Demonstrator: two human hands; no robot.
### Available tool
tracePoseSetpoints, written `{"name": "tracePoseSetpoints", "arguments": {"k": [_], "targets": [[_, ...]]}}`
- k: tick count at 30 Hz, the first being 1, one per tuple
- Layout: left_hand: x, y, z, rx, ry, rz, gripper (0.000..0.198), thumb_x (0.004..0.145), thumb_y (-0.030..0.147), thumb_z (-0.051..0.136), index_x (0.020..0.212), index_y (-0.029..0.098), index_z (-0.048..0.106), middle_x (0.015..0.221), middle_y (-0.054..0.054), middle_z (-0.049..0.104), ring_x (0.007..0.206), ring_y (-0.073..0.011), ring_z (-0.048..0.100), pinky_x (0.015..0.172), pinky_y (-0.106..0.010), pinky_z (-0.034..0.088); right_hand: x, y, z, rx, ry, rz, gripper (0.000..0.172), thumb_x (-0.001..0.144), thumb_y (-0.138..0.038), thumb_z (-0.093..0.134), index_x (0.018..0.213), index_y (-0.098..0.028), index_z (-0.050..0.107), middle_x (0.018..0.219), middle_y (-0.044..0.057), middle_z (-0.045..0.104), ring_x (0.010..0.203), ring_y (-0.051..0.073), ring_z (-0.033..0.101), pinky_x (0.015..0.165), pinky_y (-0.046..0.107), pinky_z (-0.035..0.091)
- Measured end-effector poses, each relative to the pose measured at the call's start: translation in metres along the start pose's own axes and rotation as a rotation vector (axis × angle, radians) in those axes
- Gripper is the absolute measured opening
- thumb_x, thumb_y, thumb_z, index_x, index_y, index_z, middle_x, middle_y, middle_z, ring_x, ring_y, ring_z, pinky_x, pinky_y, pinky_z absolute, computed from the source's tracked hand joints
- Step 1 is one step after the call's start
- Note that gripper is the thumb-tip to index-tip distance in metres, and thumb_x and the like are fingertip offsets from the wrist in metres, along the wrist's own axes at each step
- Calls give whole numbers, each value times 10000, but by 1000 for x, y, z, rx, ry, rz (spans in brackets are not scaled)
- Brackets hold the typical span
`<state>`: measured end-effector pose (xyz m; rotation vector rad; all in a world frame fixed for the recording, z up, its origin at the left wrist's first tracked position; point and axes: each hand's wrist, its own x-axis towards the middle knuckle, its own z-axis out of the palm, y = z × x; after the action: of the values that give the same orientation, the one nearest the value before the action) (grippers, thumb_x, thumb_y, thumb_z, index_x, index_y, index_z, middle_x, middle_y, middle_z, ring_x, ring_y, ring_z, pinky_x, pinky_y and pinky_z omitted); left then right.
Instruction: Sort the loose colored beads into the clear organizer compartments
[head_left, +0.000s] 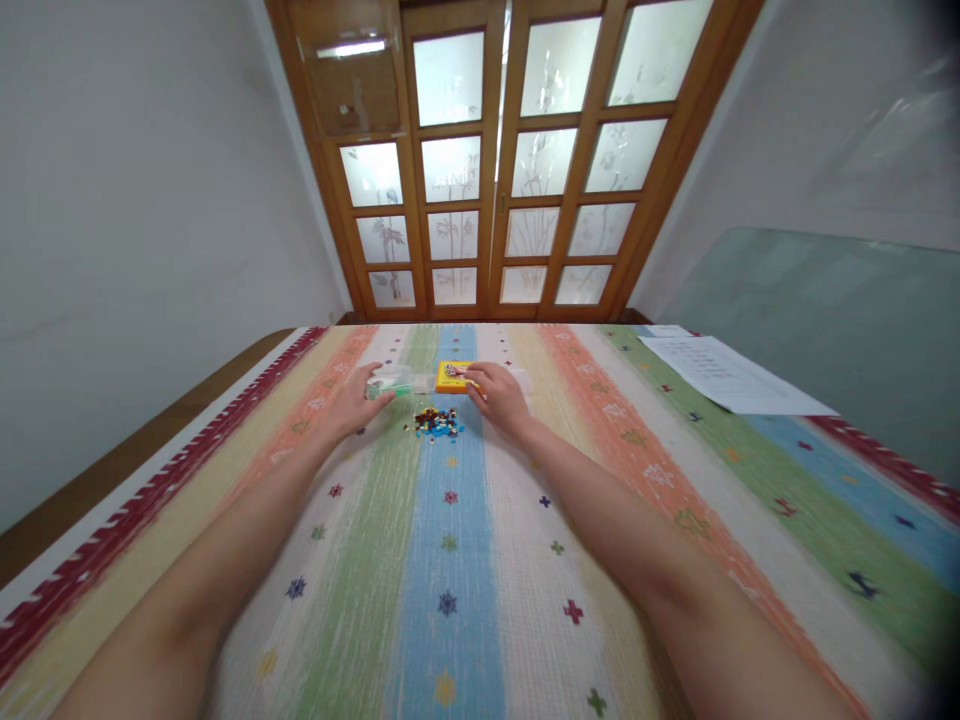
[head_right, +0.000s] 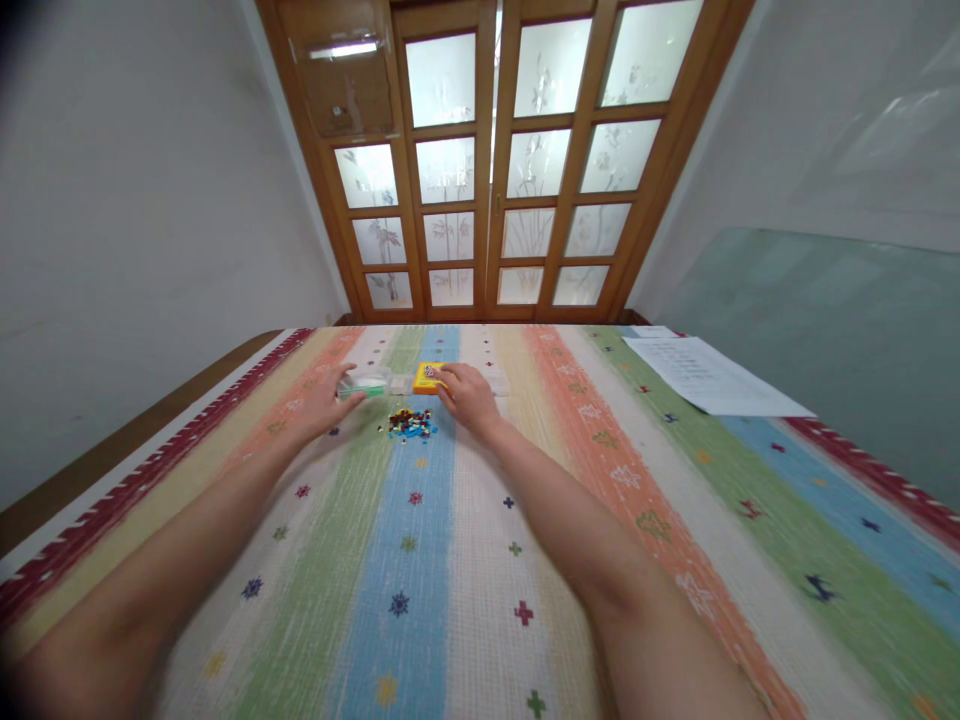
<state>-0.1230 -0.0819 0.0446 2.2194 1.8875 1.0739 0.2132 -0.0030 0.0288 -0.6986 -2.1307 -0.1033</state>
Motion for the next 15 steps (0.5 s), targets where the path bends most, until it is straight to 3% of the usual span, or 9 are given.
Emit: {"name": "tracePoseSetpoints", "arguments": {"k": [4, 7, 15], "targets": [[2, 48, 37, -63, -52, 85, 676, 945, 586, 573, 1492, 210, 442, 1416, -136, 586, 1225, -301, 610, 1063, -473, 491, 2, -27, 3, 12, -71, -192, 252, 1025, -302, 562, 1224, -212, 688, 1270, 123, 698, 1222, 268, 615, 1066, 444, 483], [1, 70, 56, -69, -52, 114, 642, 967, 558, 562, 1498, 223, 430, 1401, -140, 596, 1229, -311, 615, 1057, -478, 488, 0, -29, 5, -15, -131, -194, 244, 1025, -322, 577, 1208, -210, 695, 1171, 120, 734, 1127, 263, 660, 1005, 417, 513], [-10, 94, 69, -81, 90, 84, 557, 954, 495, 618, 1441, 260, 480, 1330, -143, 623, 1168, -328, 643, 1004, -475, 503, -1, -29, 11, -49, -209, -63, 197, 997, -185, 556, 1128, -187, 703, 1023, 126, 748, 965, 243, 686, 886, 356, 533]]}}
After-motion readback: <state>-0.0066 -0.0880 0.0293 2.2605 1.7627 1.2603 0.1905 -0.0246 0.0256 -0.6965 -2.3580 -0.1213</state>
